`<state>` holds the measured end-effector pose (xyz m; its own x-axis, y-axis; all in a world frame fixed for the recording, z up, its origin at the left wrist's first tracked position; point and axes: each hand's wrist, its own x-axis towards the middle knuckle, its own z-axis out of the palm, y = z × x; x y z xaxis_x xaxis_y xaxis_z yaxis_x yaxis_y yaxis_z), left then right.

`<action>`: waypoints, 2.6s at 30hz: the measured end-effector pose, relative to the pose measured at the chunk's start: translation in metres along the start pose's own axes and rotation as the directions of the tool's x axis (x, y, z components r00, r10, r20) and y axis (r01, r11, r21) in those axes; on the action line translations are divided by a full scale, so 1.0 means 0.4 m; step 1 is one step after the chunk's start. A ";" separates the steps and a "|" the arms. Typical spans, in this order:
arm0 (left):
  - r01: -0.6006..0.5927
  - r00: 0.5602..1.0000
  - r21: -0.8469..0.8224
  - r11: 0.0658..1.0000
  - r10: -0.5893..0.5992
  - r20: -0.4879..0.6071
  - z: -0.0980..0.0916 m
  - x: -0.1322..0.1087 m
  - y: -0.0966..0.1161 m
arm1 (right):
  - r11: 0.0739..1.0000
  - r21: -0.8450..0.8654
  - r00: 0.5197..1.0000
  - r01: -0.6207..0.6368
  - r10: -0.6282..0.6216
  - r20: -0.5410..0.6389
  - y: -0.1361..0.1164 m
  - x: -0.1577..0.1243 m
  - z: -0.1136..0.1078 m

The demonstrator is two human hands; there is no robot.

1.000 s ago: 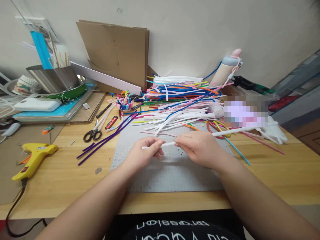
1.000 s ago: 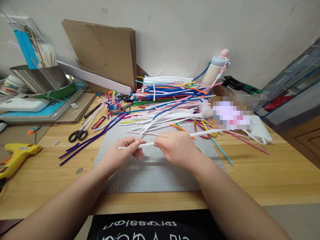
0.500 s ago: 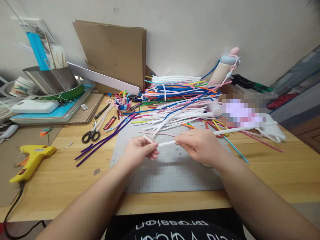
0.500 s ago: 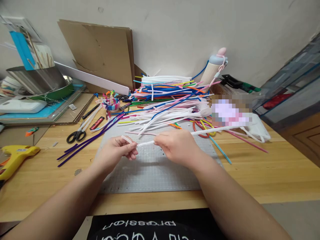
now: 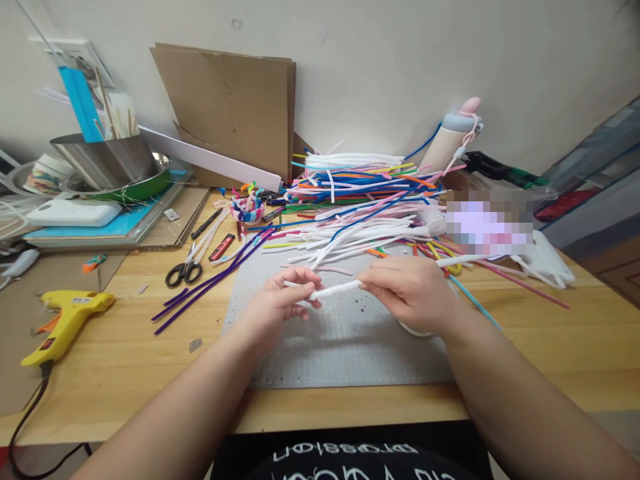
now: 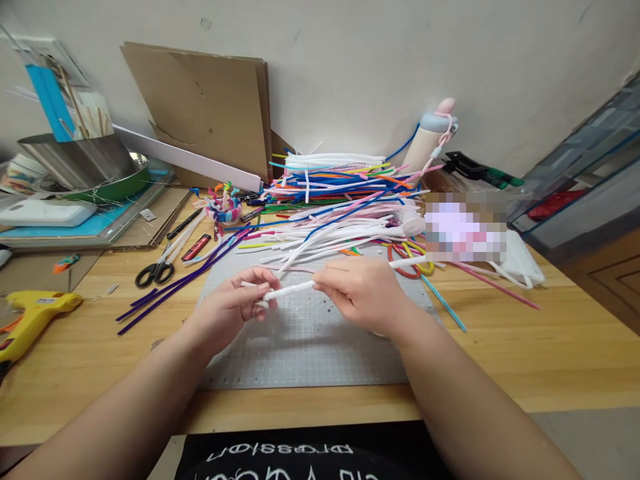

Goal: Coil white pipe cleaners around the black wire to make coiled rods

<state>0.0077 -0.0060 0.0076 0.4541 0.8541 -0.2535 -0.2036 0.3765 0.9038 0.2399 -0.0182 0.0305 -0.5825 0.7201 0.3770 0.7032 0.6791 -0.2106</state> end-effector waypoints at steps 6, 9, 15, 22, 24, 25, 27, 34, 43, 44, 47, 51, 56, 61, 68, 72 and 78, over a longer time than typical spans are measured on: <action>-0.404 0.811 0.726 0.556 0.585 0.003 0.003 -0.003 -0.008 | 0.998 -0.003 0.998 -0.066 0.066 -0.006 0.000 -0.003 -0.009; -0.397 0.712 0.886 0.239 0.689 0.133 -0.001 -0.006 -0.014 | 0.993 -0.024 0.993 -0.116 0.116 0.012 0.001 -0.005 -0.008; -0.402 0.799 0.904 0.144 0.538 0.270 0.003 -0.002 -0.018 | 0.989 -0.102 0.993 -0.111 0.115 0.033 -0.003 -0.002 -0.017; -0.097 0.994 0.431 0.897 0.069 0.082 0.012 0.000 -0.034 | 0.962 -0.255 0.897 -0.096 -0.027 -0.441 -0.045 -0.011 -0.016; -0.078 0.995 0.263 0.962 0.058 0.082 0.017 -0.002 -0.040 | 0.984 -0.063 0.757 -0.167 0.087 -0.648 -0.063 -0.011 -0.001; -0.080 0.994 0.205 0.976 0.064 0.085 0.022 -0.003 -0.041 | 0.978 0.111 0.711 -0.175 0.204 -0.673 -0.072 -0.007 0.008; -0.093 0.993 0.139 0.986 0.082 0.085 0.034 -0.006 -0.041 | 0.839 0.524 0.782 -0.150 0.425 -0.457 -0.087 0.012 0.023; -0.122 0.992 0.253 0.960 0.113 0.051 0.067 -0.005 -0.008 | 0.180 0.904 0.872 -0.387 0.390 0.296 -0.082 0.069 0.044; -0.245 0.947 0.743 0.622 0.317 0.047 0.048 0.001 -0.035 | -0.017 0.912 0.793 -0.410 0.487 0.366 -0.058 0.040 0.098; -0.270 0.929 0.795 0.543 0.365 0.067 0.047 0.001 -0.038 | -0.004 0.909 0.784 -0.418 0.504 0.363 -0.058 0.040 0.102; -0.278 0.931 0.807 0.521 0.354 0.093 0.047 0.001 -0.041 | 0.013 0.903 0.778 -0.429 0.514 0.362 -0.061 0.038 0.107; -0.152 0.988 0.529 0.835 0.138 0.066 0.050 0.005 -0.043 | -0.029 0.909 0.803 -0.417 0.456 0.383 -0.061 0.036 0.102; 0.035 0.985 0.021 0.999 -0.038 0.166 0.054 0.004 -0.057 | -0.159 0.921 0.843 -0.357 0.371 0.391 -0.057 0.031 0.107; 0.175 0.940 -0.246 0.953 -0.088 0.330 0.063 -0.001 -0.073 | -0.248 0.925 0.893 -0.289 0.278 0.354 -0.058 0.026 0.113; 0.275 0.911 -0.370 0.887 -0.117 0.395 0.066 -0.004 -0.078 | -0.124 0.979 0.933 -0.164 0.302 0.194 -0.057 0.029 0.102; 0.194 0.948 -0.350 0.916 -0.084 0.306 0.070 -0.006 -0.071 | -0.071 0.990 0.909 -0.120 0.394 0.138 -0.057 0.033 0.115; 0.066 0.998 -0.128 0.990 -0.067 -0.005 0.071 0.002 -0.069 | 0.164 0.981 0.843 -0.108 0.537 0.003 -0.066 0.036 0.130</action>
<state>0.0383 -0.0257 -0.0077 0.4626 0.8286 -0.3153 -0.2821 0.4747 0.8337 0.1919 -0.0183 -0.0056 -0.1149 0.9727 0.2017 -0.2217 0.1728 -0.9597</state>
